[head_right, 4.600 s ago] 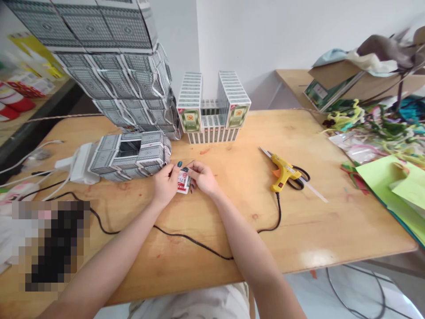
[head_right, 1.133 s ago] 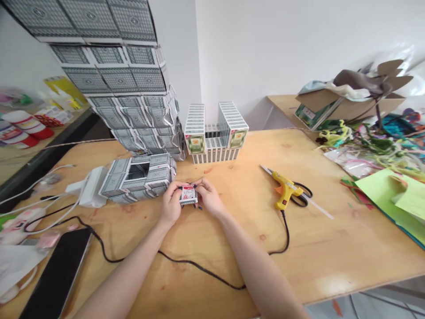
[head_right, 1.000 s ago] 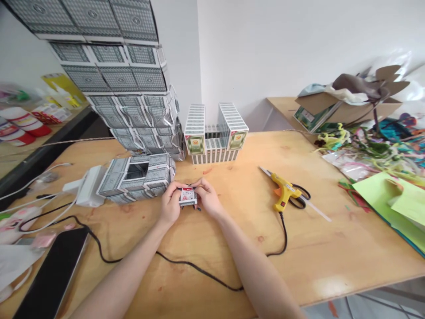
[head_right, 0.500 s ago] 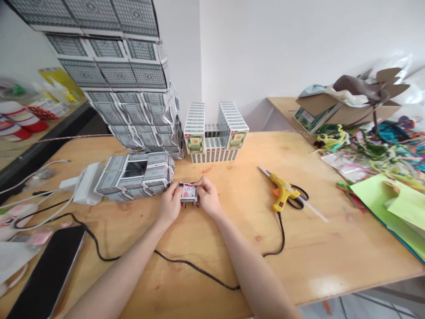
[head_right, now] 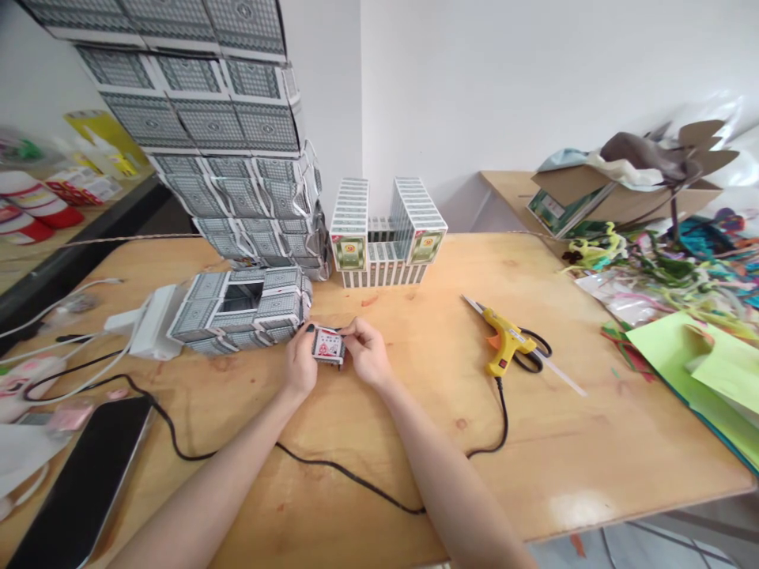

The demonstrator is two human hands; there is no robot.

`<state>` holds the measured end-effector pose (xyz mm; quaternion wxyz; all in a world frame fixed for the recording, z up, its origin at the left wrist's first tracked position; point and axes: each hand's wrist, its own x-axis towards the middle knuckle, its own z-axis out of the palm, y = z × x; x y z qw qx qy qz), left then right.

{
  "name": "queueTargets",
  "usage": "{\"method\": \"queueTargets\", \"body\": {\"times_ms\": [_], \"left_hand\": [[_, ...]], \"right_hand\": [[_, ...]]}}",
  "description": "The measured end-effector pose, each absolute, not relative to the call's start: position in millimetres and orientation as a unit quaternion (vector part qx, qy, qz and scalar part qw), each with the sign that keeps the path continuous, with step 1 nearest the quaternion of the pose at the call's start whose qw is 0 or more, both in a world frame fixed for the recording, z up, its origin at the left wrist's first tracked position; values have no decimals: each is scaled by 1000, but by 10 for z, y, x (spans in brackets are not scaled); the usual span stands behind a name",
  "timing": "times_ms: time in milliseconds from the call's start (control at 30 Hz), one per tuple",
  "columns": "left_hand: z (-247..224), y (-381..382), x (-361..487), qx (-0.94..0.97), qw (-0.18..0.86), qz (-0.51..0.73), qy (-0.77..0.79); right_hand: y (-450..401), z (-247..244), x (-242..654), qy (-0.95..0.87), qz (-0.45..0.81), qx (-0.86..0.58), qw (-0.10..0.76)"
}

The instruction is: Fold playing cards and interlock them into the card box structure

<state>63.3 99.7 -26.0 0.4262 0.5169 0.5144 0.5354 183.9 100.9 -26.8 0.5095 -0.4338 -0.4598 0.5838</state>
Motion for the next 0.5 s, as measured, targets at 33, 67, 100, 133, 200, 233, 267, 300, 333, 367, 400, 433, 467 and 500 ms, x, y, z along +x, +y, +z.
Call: {"method": "queueTargets", "body": {"times_ms": [33,67,100,133,200,233,267,300,333,367,400,433,467,500], "left_hand": [[-258,995,632,515,418,532,526],[-256,997,630,517,405,525,542],[-255,1002,627,522,387,515,559],[-255,1008,623,531,369,504,573],[-258,1024,615,545,340,489,589],[-261,1031,613,549,333,487,592],[-264,1036,612,553,328,487,592],[-267,1038,613,557,323,486,591],[-269,1038,615,563,318,484,590],[-269,1035,618,570,312,480,589],[-269,1031,621,580,306,475,587],[-267,1027,624,590,299,469,585],[-265,1022,625,599,292,463,584],[-263,1019,626,607,286,458,583]], "right_hand": [[1003,-265,1833,-460,587,-428,510],[997,-259,1832,-461,590,-424,510],[992,-251,1836,-461,594,-420,508],[989,-242,1845,-460,602,-415,504],[995,-225,1868,-447,633,-396,494],[1004,-219,1881,-435,652,-385,487],[1017,-214,1891,-421,670,-378,480],[1033,-211,1900,-408,684,-378,473],[1050,-210,1908,-399,694,-383,461],[1066,-210,1915,-397,703,-390,443],[1081,-211,1923,-402,710,-395,421],[1091,-214,1931,-413,718,-396,397],[1098,-218,1939,-427,723,-390,377],[1102,-223,1948,-443,725,-383,363]]}}
